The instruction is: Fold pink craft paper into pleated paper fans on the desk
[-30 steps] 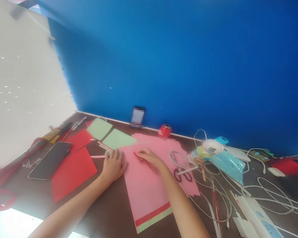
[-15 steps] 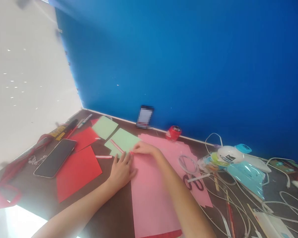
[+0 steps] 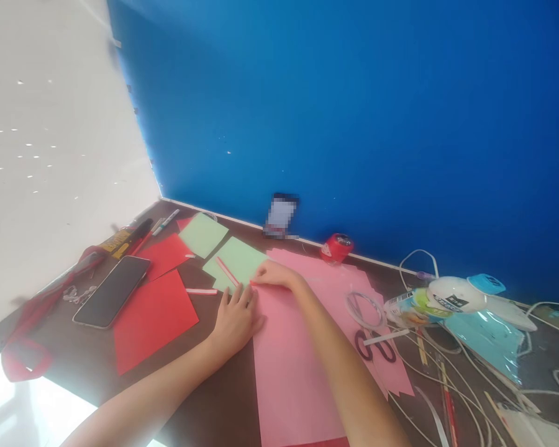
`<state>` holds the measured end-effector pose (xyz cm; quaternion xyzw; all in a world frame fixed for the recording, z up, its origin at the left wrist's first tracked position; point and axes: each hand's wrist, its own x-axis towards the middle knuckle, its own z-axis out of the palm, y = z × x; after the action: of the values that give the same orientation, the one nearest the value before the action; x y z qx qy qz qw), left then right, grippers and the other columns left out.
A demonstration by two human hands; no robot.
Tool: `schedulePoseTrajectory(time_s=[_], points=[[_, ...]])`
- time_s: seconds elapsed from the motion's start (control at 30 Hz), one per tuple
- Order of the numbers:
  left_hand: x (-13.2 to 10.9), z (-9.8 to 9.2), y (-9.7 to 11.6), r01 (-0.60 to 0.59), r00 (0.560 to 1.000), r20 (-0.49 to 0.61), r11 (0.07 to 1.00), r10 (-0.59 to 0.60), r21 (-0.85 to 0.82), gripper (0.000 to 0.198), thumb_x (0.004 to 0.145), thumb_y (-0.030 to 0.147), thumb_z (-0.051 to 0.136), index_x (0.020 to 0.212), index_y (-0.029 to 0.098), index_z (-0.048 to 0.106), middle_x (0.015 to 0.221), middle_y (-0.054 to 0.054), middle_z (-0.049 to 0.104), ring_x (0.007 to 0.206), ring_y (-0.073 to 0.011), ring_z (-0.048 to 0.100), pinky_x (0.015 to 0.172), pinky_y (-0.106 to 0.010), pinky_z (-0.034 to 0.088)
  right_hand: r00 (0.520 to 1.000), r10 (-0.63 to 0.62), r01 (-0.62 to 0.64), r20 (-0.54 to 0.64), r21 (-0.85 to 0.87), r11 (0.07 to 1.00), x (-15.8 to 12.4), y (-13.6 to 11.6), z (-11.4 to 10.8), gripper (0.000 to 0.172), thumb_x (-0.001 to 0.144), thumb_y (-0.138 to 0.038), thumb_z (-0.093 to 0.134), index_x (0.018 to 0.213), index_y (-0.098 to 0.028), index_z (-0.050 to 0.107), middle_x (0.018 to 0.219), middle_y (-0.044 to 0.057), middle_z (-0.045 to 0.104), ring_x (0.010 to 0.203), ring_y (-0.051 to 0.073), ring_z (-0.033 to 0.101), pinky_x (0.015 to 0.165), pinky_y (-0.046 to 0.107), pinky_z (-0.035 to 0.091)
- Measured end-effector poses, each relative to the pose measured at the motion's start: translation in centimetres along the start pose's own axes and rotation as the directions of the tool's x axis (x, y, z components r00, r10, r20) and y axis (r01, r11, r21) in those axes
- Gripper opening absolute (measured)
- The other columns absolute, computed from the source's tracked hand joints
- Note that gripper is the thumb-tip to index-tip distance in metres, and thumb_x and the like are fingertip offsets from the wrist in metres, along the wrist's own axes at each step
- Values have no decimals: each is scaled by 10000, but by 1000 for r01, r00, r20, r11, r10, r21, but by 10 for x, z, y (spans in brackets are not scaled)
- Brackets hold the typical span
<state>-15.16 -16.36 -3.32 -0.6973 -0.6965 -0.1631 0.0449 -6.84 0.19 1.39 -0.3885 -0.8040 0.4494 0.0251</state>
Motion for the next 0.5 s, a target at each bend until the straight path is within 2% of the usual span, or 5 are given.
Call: schedulePoseTrajectory(time_s=[0.1,0.3,0.5], points=[[1,-1,0,-5,1000,3,1000,5,21,464,851,376,430,1262,165,469,1257,-153,523,1188,-336,434,960,-534,310,1000,23,-23,7,-34,999,-1,-3,1,350,525,-352,713,407,-196,423,396,-76,361,411,73,334,426,230,282],[1,-5,-1,-14,1000,27,997,12,81,464,871,430,365,1248,187,480,1316,-108,480,1220,-314,401,975,-530,312,985,118,-95,124,-178,980,-1,-15,-1,401,590,-263,680,427,-187,321,419,-81,289,418,57,248,428,226,219],[4,-5,-4,-34,998,57,998,30,59,449,869,436,361,1222,189,485,1328,-100,468,1224,-287,397,988,-532,305,971,179,-132,159,-270,954,-3,-25,-1,394,646,-232,633,454,-191,291,436,-82,240,419,54,218,427,229,197]])
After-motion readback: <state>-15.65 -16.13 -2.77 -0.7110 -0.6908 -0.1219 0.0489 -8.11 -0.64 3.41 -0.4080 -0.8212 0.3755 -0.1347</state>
